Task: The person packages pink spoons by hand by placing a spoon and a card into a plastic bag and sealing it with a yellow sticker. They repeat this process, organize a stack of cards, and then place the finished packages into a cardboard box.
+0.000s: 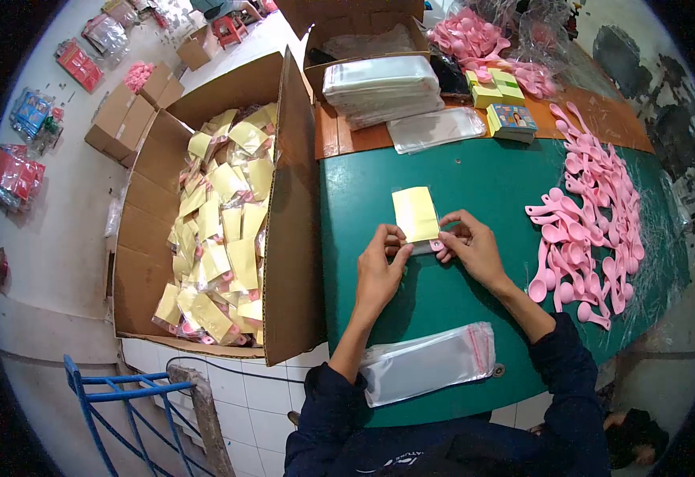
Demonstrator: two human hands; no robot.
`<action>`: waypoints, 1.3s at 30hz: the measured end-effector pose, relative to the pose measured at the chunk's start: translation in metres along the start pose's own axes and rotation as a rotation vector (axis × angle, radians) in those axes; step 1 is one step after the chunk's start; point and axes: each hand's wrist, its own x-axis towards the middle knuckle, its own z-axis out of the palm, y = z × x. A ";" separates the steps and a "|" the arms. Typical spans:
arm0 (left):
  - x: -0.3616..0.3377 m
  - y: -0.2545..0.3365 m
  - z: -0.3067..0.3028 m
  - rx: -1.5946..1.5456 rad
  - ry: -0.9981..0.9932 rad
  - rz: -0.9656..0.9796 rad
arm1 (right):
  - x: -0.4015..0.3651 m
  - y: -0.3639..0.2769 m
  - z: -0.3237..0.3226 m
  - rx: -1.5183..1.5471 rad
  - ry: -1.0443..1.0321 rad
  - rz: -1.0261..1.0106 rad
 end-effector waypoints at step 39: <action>-0.027 0.042 -0.008 0.110 -0.888 0.309 | -0.033 -0.113 -0.057 -0.615 -0.413 -0.198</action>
